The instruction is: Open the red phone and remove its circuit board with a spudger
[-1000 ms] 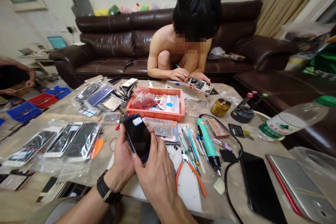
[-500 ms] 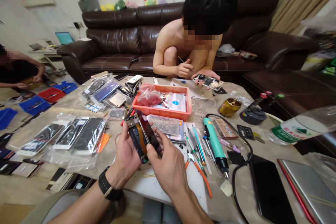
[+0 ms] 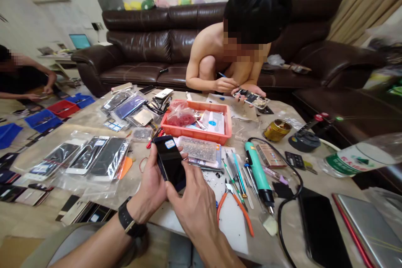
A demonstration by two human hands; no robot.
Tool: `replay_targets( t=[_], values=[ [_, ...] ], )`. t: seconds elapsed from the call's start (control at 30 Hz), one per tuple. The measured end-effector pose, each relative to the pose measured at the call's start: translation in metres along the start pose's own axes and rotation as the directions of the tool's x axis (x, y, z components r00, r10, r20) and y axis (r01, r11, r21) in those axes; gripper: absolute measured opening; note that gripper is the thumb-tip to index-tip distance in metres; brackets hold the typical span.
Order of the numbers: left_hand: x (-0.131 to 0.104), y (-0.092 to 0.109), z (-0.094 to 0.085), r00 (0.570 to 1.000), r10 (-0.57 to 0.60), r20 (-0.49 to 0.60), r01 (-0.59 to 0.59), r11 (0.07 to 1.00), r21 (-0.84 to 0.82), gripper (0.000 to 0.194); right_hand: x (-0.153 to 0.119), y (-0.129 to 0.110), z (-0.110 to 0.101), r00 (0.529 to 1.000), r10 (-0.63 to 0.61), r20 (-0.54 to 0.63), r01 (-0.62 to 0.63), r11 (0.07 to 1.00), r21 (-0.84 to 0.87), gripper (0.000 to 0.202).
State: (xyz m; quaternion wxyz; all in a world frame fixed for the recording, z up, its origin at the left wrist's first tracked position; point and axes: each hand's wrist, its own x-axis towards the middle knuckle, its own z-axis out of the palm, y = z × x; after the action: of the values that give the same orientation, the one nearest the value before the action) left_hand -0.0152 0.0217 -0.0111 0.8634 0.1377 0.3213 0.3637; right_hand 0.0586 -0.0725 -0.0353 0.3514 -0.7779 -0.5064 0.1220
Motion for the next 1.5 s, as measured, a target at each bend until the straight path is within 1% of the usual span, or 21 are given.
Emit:
replay_targets(
  t=[0.17, 0.27, 0.33, 0.37, 0.43, 0.5, 0.57, 0.6, 0.67, 0.7, 0.8, 0.87, 0.93, 1.0, 1.1, 1.17, 1.23, 1.3, 1.4, 1.43, 1.5],
  values=[
    [0.000, 0.001, -0.004, 1.000, -0.020, -0.021, 0.020, 0.999, 0.042, 0.035, -0.002, -0.006, -0.002, 1.000, 0.019, 0.023, -0.020, 0.999, 0.026, 0.061],
    [-0.001, 0.002, -0.006, 0.999, 0.001, -0.042, 0.002, 0.998, 0.066, 0.021, -0.004, -0.013, -0.006, 0.996, 0.040, 0.074, -0.046, 0.996, 0.073, 0.062],
    [-0.002, 0.005, -0.008, 0.998, 0.009, -0.055, -0.005, 0.996, 0.089, 0.018, -0.002, -0.016, -0.008, 0.989, 0.079, 0.122, -0.095, 0.988, 0.126, 0.068],
    [-0.003, 0.007, -0.008, 0.998, 0.005, -0.059, 0.001, 0.995, 0.104, 0.018, -0.001, -0.016, -0.009, 0.985, 0.107, 0.137, -0.131, 0.974, 0.185, 0.070],
    [-0.005, 0.011, -0.007, 0.998, -0.017, -0.059, 0.025, 0.991, 0.132, 0.022, 0.002, -0.014, -0.010, 0.973, 0.175, 0.151, -0.218, 0.911, 0.350, 0.066],
    [-0.009, 0.014, -0.007, 0.998, -0.051, -0.048, 0.058, 0.985, 0.164, 0.028, 0.004, -0.010, -0.011, 0.953, 0.238, 0.186, -0.301, 0.812, 0.500, 0.048],
    [-0.013, 0.014, -0.007, 0.996, -0.086, -0.031, 0.090, 0.974, 0.208, 0.032, 0.004, -0.005, -0.011, 0.926, 0.260, 0.273, -0.374, 0.717, 0.588, 0.032],
    [-0.014, 0.012, -0.008, 0.994, -0.104, -0.022, 0.107, 0.967, 0.233, 0.034, 0.003, -0.003, -0.011, 0.915, 0.250, 0.317, -0.399, 0.679, 0.617, 0.030],
    [-0.018, 0.006, -0.010, 0.990, -0.138, -0.013, 0.137, 0.953, 0.270, 0.034, -0.001, 0.001, -0.011, 0.903, 0.214, 0.372, -0.422, 0.601, 0.679, 0.032],
    [-0.019, 0.002, -0.010, 0.987, -0.158, -0.011, 0.155, 0.946, 0.284, 0.033, -0.003, 0.002, -0.011, 0.905, 0.197, 0.377, -0.418, 0.570, 0.707, 0.033],
    [-0.023, -0.015, -0.008, 0.978, -0.211, 0.001, 0.199, 0.925, 0.323, 0.030, -0.012, 0.007, -0.014, 0.921, 0.181, 0.346, -0.389, 0.494, 0.778, 0.035],
    [-0.026, -0.028, -0.005, 0.978, -0.207, 0.013, 0.191, 0.923, 0.336, 0.029, -0.016, 0.010, -0.019, 0.928, 0.199, 0.315, -0.372, 0.450, 0.812, 0.042],
    [-0.028, -0.043, 0.000, 0.984, -0.175, 0.025, 0.157, 0.930, 0.333, 0.032, -0.018, 0.016, -0.026, 0.930, 0.230, 0.287, -0.361, 0.426, 0.829, 0.050],
    [-0.031, -0.057, 0.004, 0.989, -0.133, 0.056, 0.108, 0.938, 0.328, 0.041, -0.018, 0.024, -0.036, 0.926, 0.259, 0.275, -0.365, 0.419, 0.832, 0.054],
    [-0.038, -0.080, 0.009, 0.988, -0.005, 0.153, -0.046, 0.943, 0.330, 0.052, -0.015, 0.038, -0.054, 0.909, 0.305, 0.283, -0.394, 0.411, 0.822, 0.054],
    [-0.044, -0.093, 0.010, 0.966, 0.078, 0.248, -0.177, 0.897, 0.405, 0.052, -0.016, 0.046, -0.065, 0.896, 0.365, 0.253, -0.401, 0.422, 0.813, 0.055],
    [-0.050, -0.102, 0.008, 0.937, 0.105, 0.334, -0.271, 0.820, 0.503, 0.052, -0.017, 0.053, -0.072, 0.878, 0.436, 0.197, -0.398, 0.438, 0.806, 0.056],
    [-0.054, -0.108, 0.004, 0.922, 0.094, 0.376, -0.315, 0.746, 0.587, 0.053, -0.019, 0.060, -0.073, 0.860, 0.491, 0.142, -0.389, 0.449, 0.805, 0.055],
    [-0.053, -0.110, 0.002, 0.912, 0.080, 0.403, -0.355, 0.645, 0.677, 0.054, -0.020, 0.066, -0.070, 0.839, 0.531, 0.115, -0.396, 0.453, 0.799, 0.052],
    [-0.050, -0.108, 0.002, 0.905, 0.072, 0.419, -0.380, 0.576, 0.724, 0.054, -0.019, 0.067, -0.069, 0.835, 0.537, 0.116, -0.403, 0.454, 0.794, 0.051],
    [-0.041, -0.095, 0.003, 0.893, 0.035, 0.450, -0.432, 0.353, 0.830, 0.047, -0.016, 0.069, -0.068, 0.828, 0.543, 0.144, -0.426, 0.439, 0.791, 0.051]
  ],
)
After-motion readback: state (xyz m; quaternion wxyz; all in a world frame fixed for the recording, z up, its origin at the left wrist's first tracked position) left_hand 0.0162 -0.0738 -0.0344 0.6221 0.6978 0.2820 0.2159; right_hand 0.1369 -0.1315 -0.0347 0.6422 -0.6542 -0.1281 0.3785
